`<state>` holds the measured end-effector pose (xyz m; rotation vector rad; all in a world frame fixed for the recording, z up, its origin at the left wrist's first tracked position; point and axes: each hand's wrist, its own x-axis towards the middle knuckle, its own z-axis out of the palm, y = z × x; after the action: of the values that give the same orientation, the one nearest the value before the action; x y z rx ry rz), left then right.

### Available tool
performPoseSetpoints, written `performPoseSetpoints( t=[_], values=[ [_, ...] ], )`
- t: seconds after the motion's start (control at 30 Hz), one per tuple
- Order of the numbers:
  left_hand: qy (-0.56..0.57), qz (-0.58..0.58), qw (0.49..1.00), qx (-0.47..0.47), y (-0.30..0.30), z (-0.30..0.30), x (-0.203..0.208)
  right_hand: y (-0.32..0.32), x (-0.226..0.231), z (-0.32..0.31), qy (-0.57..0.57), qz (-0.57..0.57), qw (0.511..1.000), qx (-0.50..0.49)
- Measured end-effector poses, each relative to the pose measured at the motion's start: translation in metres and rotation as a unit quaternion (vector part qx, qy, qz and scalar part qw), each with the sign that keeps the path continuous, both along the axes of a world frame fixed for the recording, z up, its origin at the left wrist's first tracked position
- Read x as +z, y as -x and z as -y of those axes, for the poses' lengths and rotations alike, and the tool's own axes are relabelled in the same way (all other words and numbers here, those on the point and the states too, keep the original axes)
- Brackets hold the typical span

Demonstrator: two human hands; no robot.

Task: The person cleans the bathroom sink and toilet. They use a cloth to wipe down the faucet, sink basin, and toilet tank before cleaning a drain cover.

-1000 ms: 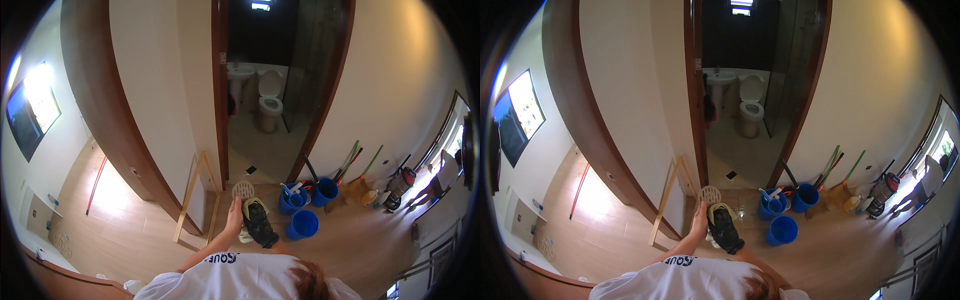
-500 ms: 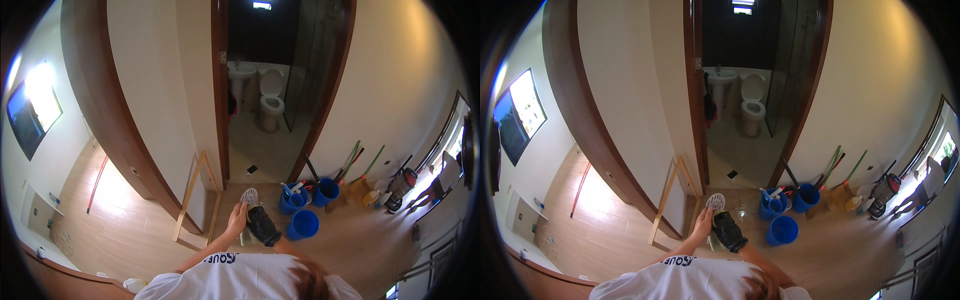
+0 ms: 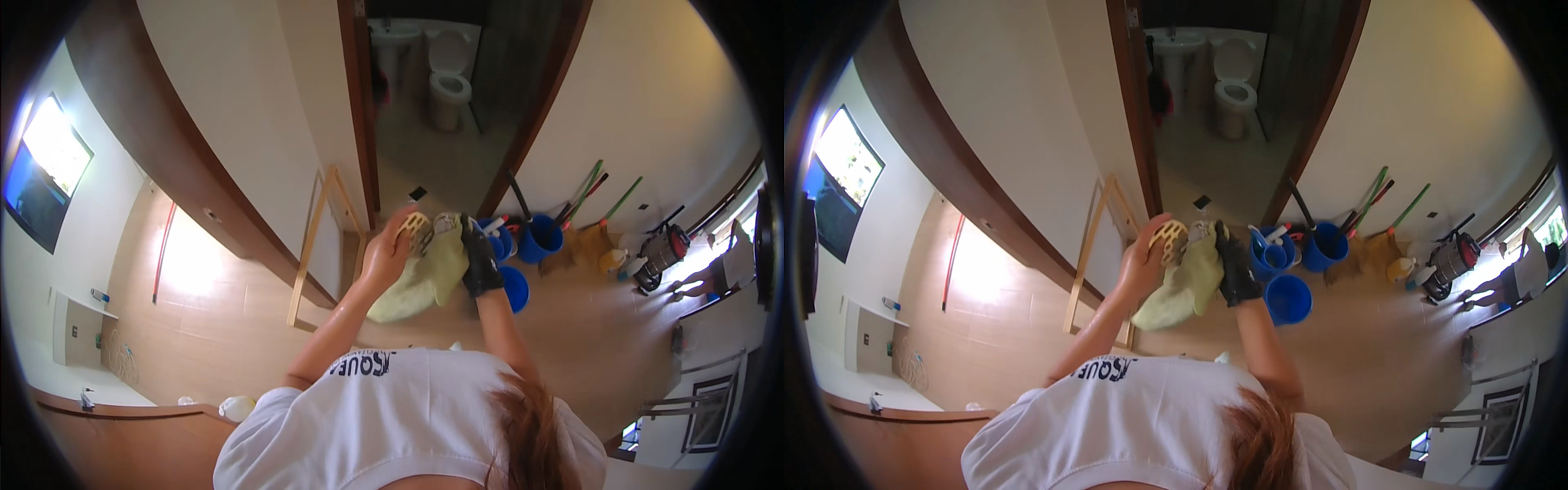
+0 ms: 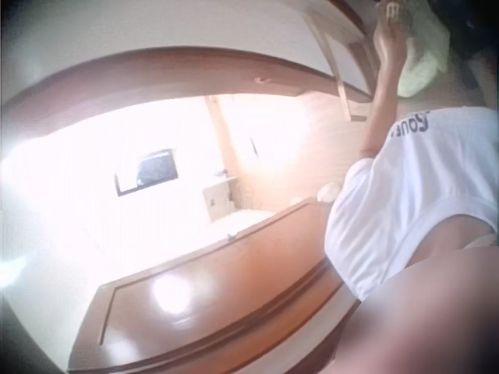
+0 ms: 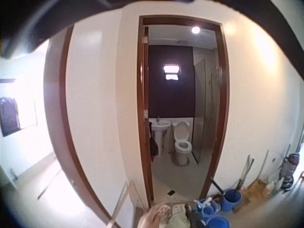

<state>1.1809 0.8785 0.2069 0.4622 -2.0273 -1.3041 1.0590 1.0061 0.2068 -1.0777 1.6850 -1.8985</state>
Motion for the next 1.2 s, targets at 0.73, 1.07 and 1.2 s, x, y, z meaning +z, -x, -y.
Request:
performPoseSetpoints(
  t=[0.73,1.07,1.2],
  values=[
    [-0.063,0.110,0.992,-0.023,0.004,-0.015,-0.020,-0.022,-0.031,-0.009,-0.070,-0.457,0.868,-0.179],
    [0.102,0.145,0.983,-0.051,0.012,-0.045,0.002,-0.051,-0.034,-0.039,-0.077,-0.371,0.919,-0.105],
    [0.167,0.130,0.976,-0.046,0.014,-0.048,-0.014,-0.053,-0.034,-0.039,-0.113,-0.290,0.943,-0.121]
  ],
)
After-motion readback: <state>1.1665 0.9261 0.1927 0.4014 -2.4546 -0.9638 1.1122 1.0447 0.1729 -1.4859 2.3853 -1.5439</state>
